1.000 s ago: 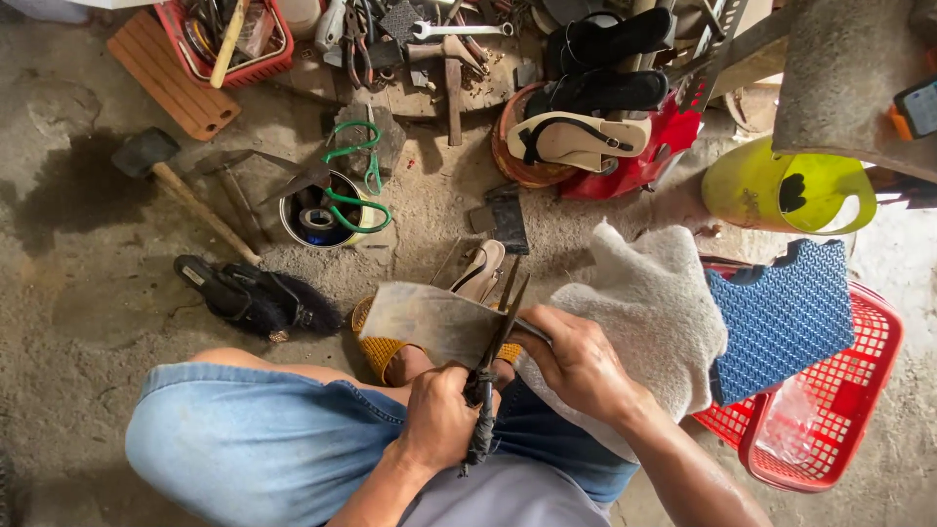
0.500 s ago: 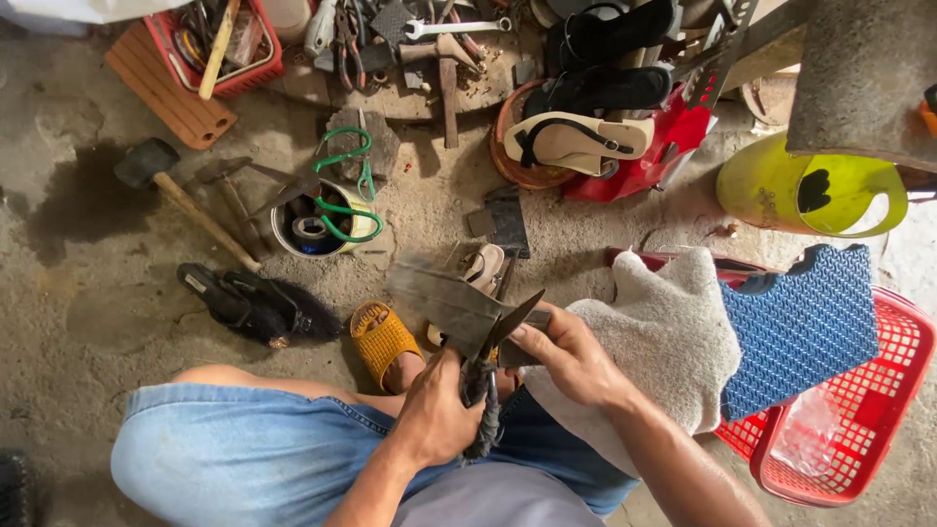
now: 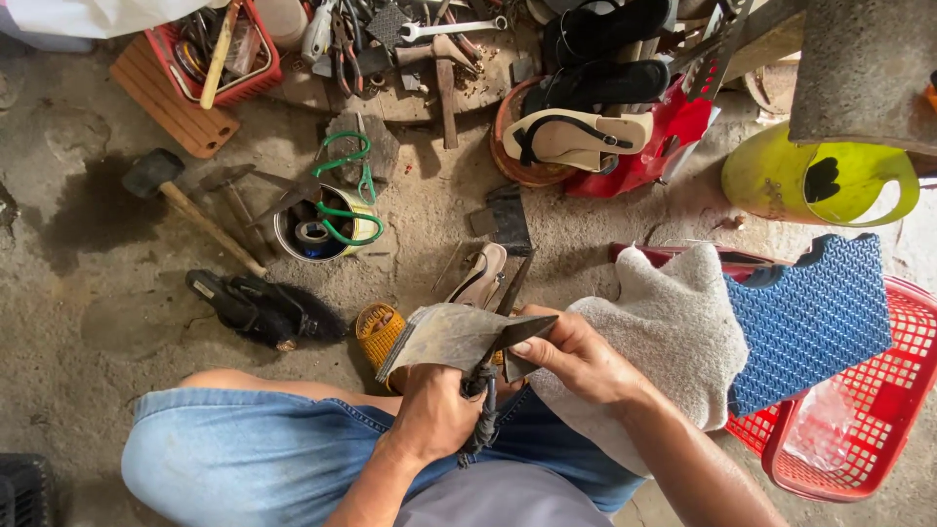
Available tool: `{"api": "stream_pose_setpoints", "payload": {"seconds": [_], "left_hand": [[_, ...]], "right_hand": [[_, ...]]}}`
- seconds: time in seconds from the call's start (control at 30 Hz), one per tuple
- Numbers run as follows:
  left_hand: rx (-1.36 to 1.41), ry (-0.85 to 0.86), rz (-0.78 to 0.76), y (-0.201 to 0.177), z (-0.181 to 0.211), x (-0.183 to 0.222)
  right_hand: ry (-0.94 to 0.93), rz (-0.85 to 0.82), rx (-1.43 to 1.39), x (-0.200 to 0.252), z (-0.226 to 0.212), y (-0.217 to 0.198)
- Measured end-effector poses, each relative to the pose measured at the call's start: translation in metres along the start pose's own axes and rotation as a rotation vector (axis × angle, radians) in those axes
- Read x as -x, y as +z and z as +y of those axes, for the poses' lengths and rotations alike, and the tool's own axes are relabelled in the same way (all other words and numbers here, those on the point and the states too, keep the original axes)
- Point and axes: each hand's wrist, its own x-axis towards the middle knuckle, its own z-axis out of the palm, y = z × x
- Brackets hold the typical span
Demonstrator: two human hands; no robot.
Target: Trimming a heel cap with scissors and a knife before sanding the edges of a shoe heel
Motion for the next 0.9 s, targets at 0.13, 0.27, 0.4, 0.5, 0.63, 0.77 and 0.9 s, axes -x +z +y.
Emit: {"api": "stream_pose_setpoints", "payload": {"seconds": [0.13, 0.27, 0.4, 0.5, 0.63, 0.77, 0.9], "left_hand": [[-0.129, -0.102, -0.05, 0.021, -0.018, 0.008], [-0.152, 0.022, 0.112, 0.037, -0.032, 0.016], [0.018, -0.051, 0.126, 0.034, -0.031, 0.012], [0.167, -0.182, 0.004, 0.028, -0.02, 0.006], [0.466, -0.45, -0.22, 0.007, 0.005, -0.004], [0.978, -0.458, -0.25, -0.019, 0.025, -0.002], [0.683, -0.194, -0.106, -0.029, 0.018, 0.003]], "right_hand": [[0.039, 0.131, 0.105, 0.004, 0.026, -0.011], [0.065, 0.107, 0.11, 0.001, 0.015, -0.005], [0.121, 0.161, 0.251, -0.001, 0.019, -0.005], [0.312, 0.389, 0.145, -0.003, 0.02, -0.007], [0.159, 0.55, -0.033, 0.001, 0.033, -0.019], [0.093, 0.596, -0.189, 0.006, 0.031, -0.02], [0.153, 0.66, -0.23, 0.005, 0.023, -0.021]]}}
